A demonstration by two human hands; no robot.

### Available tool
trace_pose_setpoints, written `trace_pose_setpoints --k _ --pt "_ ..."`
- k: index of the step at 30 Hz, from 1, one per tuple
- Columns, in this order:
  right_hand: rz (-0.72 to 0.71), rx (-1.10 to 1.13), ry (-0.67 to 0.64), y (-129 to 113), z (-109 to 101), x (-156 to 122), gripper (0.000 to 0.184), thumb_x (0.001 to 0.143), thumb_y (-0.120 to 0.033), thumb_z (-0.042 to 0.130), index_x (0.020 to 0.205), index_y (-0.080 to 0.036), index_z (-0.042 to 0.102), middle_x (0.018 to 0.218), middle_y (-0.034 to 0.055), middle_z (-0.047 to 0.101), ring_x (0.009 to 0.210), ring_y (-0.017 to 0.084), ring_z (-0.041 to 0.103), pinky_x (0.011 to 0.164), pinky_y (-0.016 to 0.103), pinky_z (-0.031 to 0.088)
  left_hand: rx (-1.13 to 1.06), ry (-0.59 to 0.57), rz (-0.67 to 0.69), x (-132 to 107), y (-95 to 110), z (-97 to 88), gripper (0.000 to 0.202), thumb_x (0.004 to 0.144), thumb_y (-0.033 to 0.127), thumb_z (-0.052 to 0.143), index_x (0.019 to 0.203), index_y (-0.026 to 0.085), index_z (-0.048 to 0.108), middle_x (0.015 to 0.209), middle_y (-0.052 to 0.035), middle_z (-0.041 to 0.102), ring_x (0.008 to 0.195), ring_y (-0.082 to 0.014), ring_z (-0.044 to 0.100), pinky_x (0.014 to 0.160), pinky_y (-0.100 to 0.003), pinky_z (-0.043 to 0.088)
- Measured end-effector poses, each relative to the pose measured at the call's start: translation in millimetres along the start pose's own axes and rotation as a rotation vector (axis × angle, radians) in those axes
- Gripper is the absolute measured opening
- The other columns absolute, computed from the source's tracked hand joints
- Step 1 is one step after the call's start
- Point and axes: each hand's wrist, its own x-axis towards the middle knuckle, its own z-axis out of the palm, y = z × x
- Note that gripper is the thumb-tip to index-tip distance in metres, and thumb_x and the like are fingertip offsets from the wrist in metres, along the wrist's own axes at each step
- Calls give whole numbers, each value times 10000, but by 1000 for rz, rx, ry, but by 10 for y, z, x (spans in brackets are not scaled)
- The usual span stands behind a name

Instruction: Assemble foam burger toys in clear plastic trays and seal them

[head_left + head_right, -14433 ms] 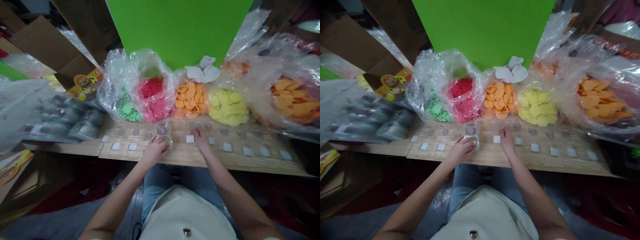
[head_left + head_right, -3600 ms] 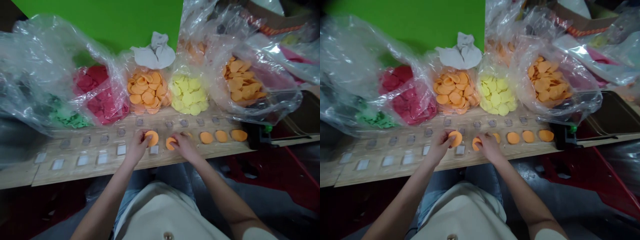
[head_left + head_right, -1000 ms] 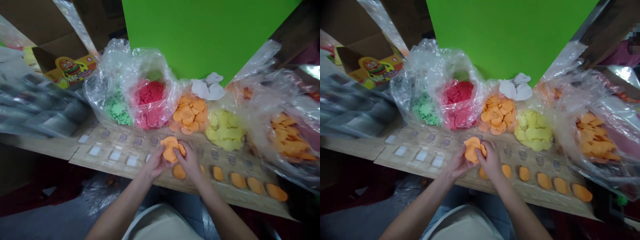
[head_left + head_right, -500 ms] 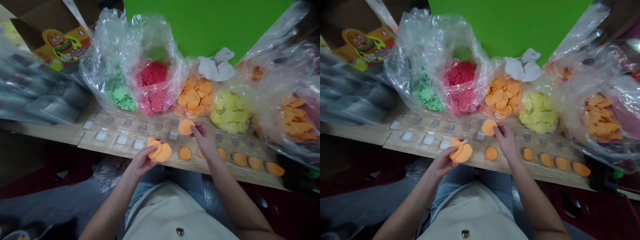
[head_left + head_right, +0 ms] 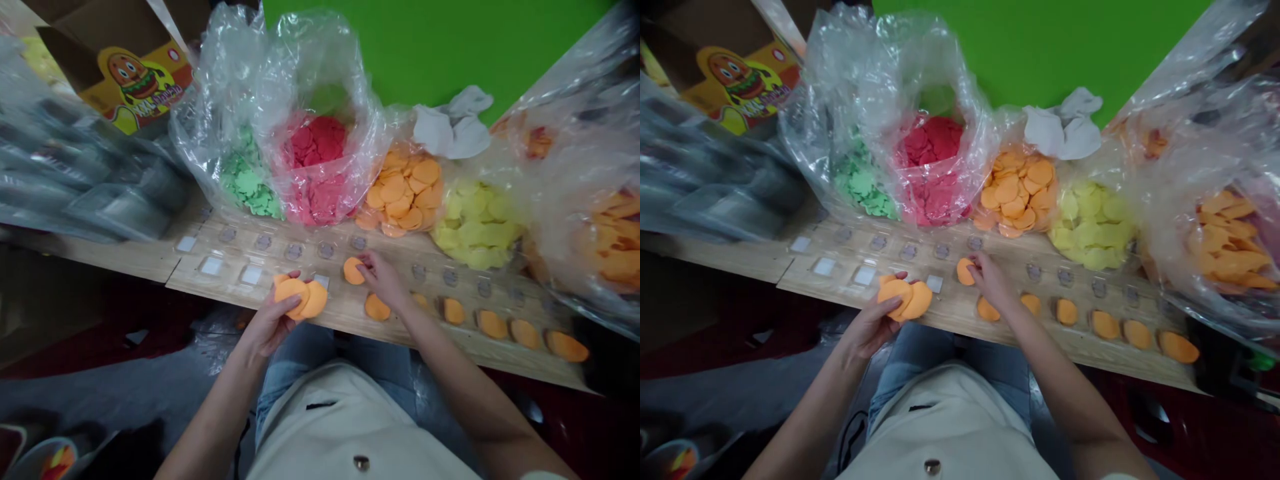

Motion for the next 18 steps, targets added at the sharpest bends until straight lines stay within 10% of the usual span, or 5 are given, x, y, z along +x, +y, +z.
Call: trace_pose_setpoints --k 11,14,18 --pt "-165 -405 112 -101 20 -229 286 853 -301 434 1071 -202 592 1202 114 512 1180 307 350 960 497 288 -107 -57 12 21 0 5 565 729 125 595 1235 276 396 1213 -52 529 983 -184 586 744 -266 531" --pt "-32 -49 186 -358 67 -325 308 840 -356 458 1084 -212 578 1174 109 530 1123 280 429 928 467 348 -134 -68 47 31 5 48 550 724 109 583 1218 275 407 1217 -37 523 1010 -176 569 758 -255 521" --pt "226 686 -172 -677 273 -377 319 759 -454 554 957 -207 587 868 41 621 763 173 577 661 315 489 -49 -72 107 -25 -5 115 495 712 114 620 1151 250 436 1163 -36 550 1008 -171 563 810 -270 497"
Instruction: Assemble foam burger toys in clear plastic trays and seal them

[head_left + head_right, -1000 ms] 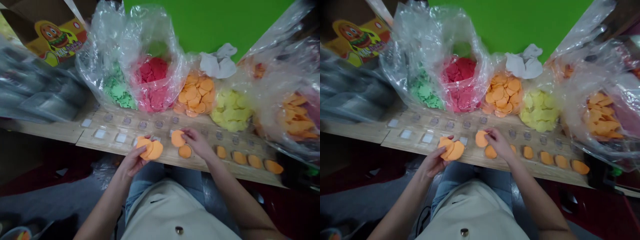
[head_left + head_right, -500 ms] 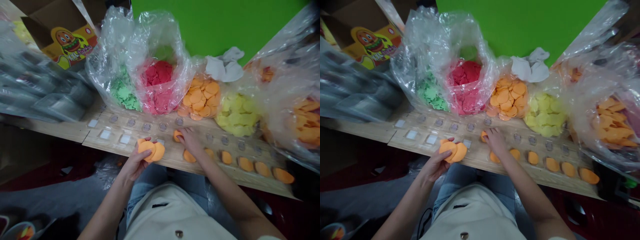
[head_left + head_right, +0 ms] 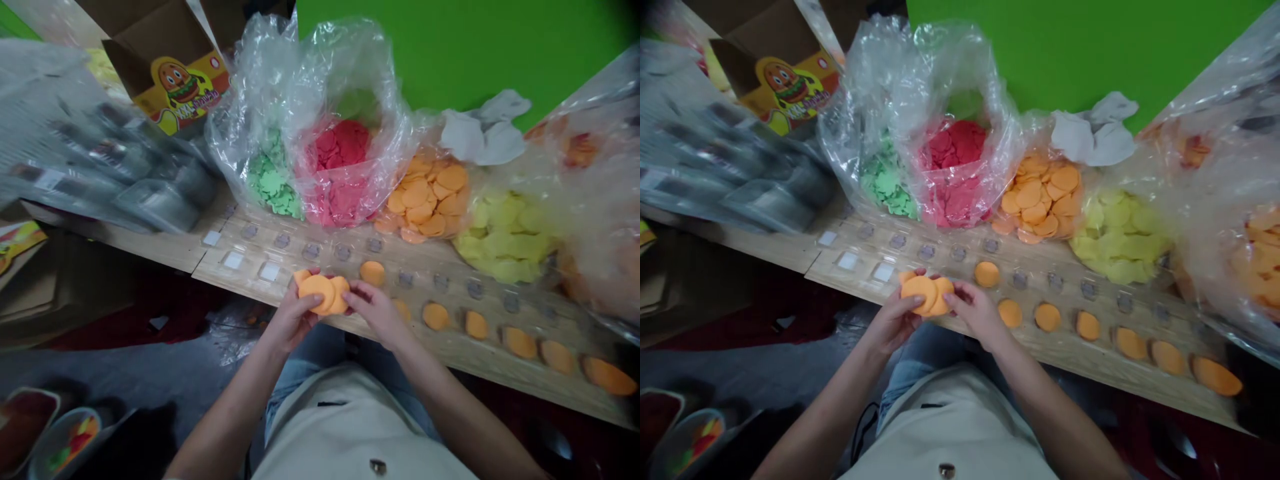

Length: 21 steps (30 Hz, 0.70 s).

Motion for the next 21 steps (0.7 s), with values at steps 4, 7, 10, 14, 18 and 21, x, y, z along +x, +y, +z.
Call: trace_pose_setpoints --k 4,7,10,14,18,21 --pt "24 126 136 28 56 115 271 713 -440 608 800 -187 562 724 -6 575 625 114 523 548 232 443 125 141 81 -46 23 -129 440 672 157 687 1057 221 482 1028 -12 590 880 -130 598 725 -206 509" --pt "-64 -7 168 10 -33 237 249 731 -425 589 806 -189 556 719 -5 558 631 115 507 546 225 414 111 262 48 -55 80 -336 400 648 191 710 997 172 516 857 -16 601 747 -111 614 571 -138 495" --pt "-67 -29 32 -75 -49 313 238 735 -413 586 806 -186 565 697 -13 548 636 111 504 577 226 414 113 240 -13 -92 154 -469 396 649 180 702 1007 149 534 826 -31 599 716 -116 616 520 -123 484" --pt "-18 72 -63 -184 3 325 235 737 -401 594 825 -184 579 659 -31 523 568 82 462 506 192 379 43 53 -36 -136 222 -430 375 677 115 645 1030 179 538 1129 -68 553 1000 -201 565 759 -286 528" --pt "-4 132 -152 -232 20 298 241 754 -392 580 894 -197 595 782 -4 585 682 106 531 586 214 443 -138 -174 -131 -36 173 -323 223 646 151 635 860 152 570 1021 -61 601 946 -217 583 781 -364 514" --pt "-46 18 -186 -249 28 256 313 751 -384 582 1010 -208 577 911 22 612 790 141 567 667 261 477 -40 -137 -180 46 105 -272 215 673 166 632 879 117 595 793 -53 631 709 -148 617 656 -244 515"
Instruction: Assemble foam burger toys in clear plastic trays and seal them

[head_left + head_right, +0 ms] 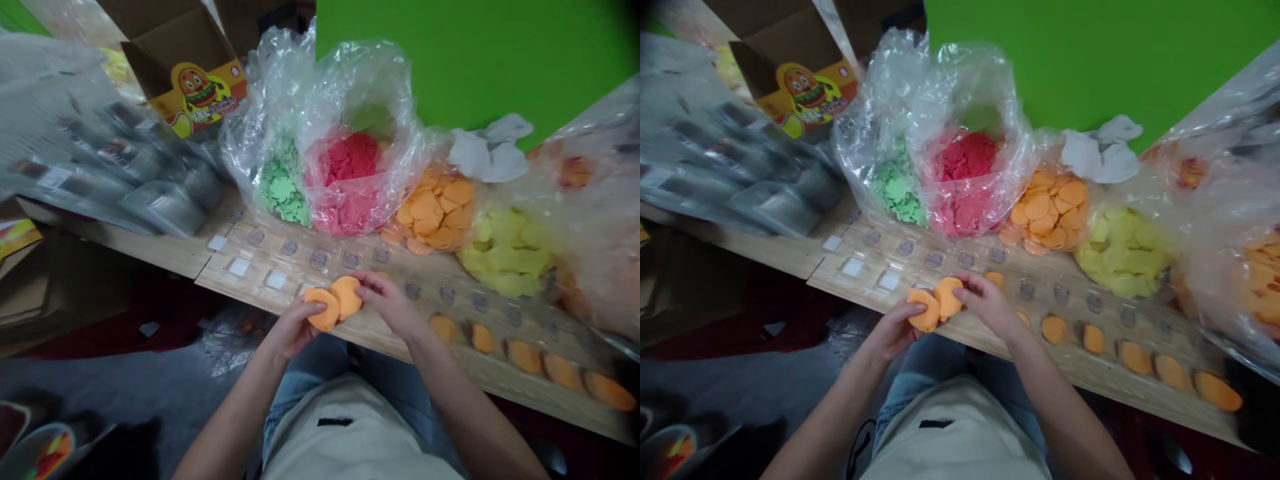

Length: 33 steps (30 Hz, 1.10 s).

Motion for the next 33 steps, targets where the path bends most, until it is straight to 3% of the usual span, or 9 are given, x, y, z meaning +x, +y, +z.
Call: trace_pose_setpoints --k 3,6,10,14,18,20,24,29,33 --pt "-182 -337 77 17 36 -88 224 760 -319 589 952 -204 600 894 39 614 813 161 570 719 306 482 119 112 -28 6 -5 6 211 709 140 613 911 79 605 777 -71 648 643 -118 608 583 -174 487" --pt "-545 -653 139 56 83 -246 134 812 -198 514 897 -215 616 949 56 620 928 178 551 819 349 457 35 141 -132 -38 39 -31 242 712 120 583 950 79 597 824 -90 665 688 -153 632 630 -216 509" --pt "-784 -644 108 29 131 -499 261 799 -94 501 1015 -223 567 991 47 636 972 171 548 846 363 456 -187 91 -270 -86 49 -85 286 690 86 545 971 112 591 955 -89 659 842 -205 636 733 -303 524" --pt "-771 -634 14 -75 115 -577 318 789 -93 519 1065 -248 543 1008 29 633 972 166 548 844 349 456 -168 60 -252 -150 19 -12 315 700 99 543 1011 87 593 1022 -113 641 877 -208 628 763 -298 513" --pt "-407 -614 49 -79 35 -389 403 775 -231 588 1168 -231 498 1007 51 604 901 171 561 786 333 473 104 107 -114 -283 97 154 437 714 134 589 1147 96 551 1025 -126 640 823 -190 635 729 -242 494" --pt "-280 -542 38 -37 4 -284 334 758 -299 616 1078 -220 562 940 40 608 839 163 571 733 311 485 179 89 -73 -347 163 214 478 705 139 610 1176 109 535 1021 -116 643 822 -182 631 724 -225 483" --pt "-441 -472 180 4 7 -257 106 792 -249 581 879 -214 630 833 24 591 806 145 567 715 291 480 30 18 -118 -380 232 222 476 715 144 566 1186 96 518 1017 -120 641 839 -194 630 759 -261 488" --pt "-822 -793 274 -25 22 -453 289 746 -94 597 970 -276 610 913 20 594 904 159 542 799 325 454 -142 -7 -201 -327 194 164 481 710 128 526 1190 89 508 1073 -124 617 816 -182 633 762 -276 495" --pt "-564 -714 618 27 94 -497 284 744 -236 624 1018 -238 549 964 54 553 876 181 531 753 348 457 34 84 -20 -347 139 227 499 705 149 577 1200 130 519 1088 -97 613 778 -151 617 663 -212 479"
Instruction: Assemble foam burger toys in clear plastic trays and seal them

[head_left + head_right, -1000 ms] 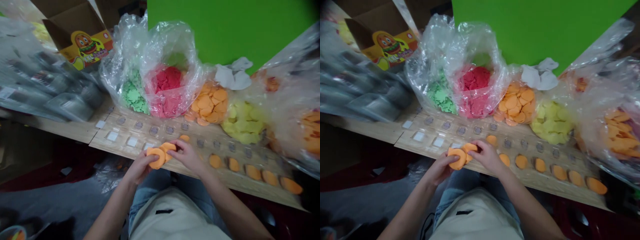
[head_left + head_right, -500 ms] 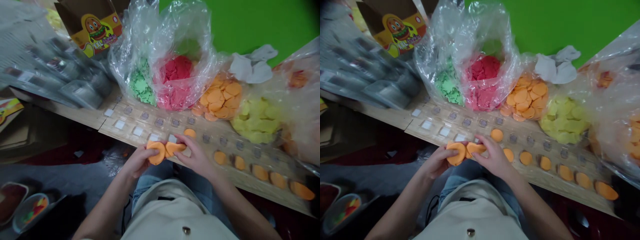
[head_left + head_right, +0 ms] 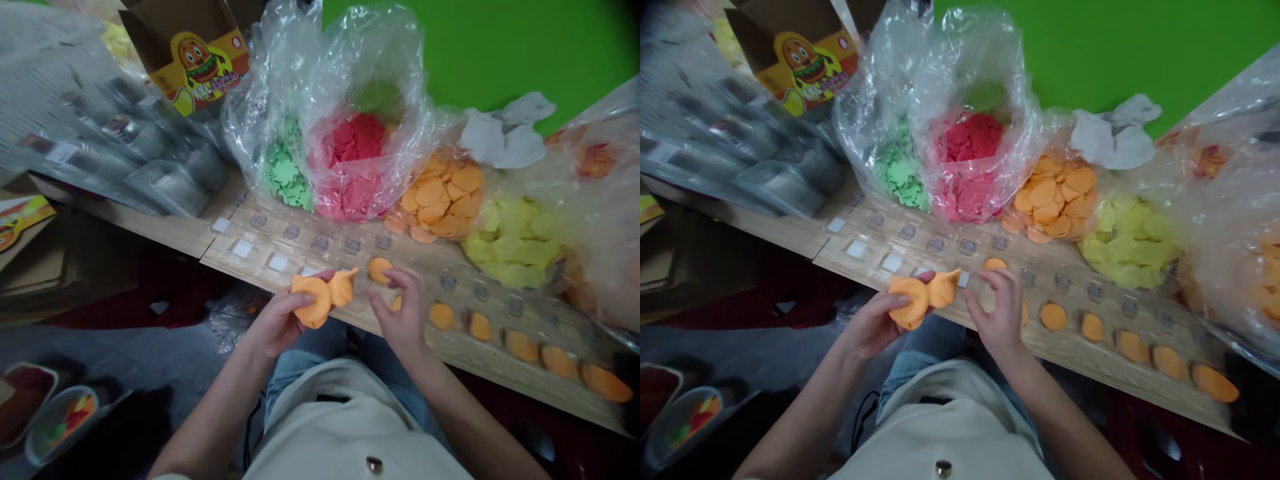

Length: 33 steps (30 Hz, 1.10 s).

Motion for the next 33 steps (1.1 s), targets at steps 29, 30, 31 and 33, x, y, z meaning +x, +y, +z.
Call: trace_pose_setpoints --k 29,30,31,33 --pt "507 421 -126 -107 260 -41 311 862 -421 401 866 -196 617 792 25 629 727 159 563 669 273 452 246 101 242 -56 -394 367 531 666 141 659 1180 222 554 1268 -55 504 1120 -208 462 879 -236 382" --pt "561 468 -118 -100 265 -44 329 861 -438 396 830 -193 613 759 21 620 707 157 557 644 267 451 207 94 226 -56 -397 364 538 665 145 660 1186 220 547 1249 -54 517 1087 -198 483 844 -222 398" --pt "614 533 -116 -87 268 -43 336 854 -455 404 817 -193 612 758 19 617 712 157 558 637 263 452 159 83 211 -55 -397 358 545 666 148 657 1194 217 538 1224 -54 534 1049 -185 505 807 -208 412" --pt "702 710 -127 -42 262 -28 333 831 -483 438 905 -210 614 889 25 630 817 165 573 689 269 466 58 44 171 -50 -380 330 556 674 145 635 1213 214 516 1173 -54 561 977 -168 543 751 -199 433"
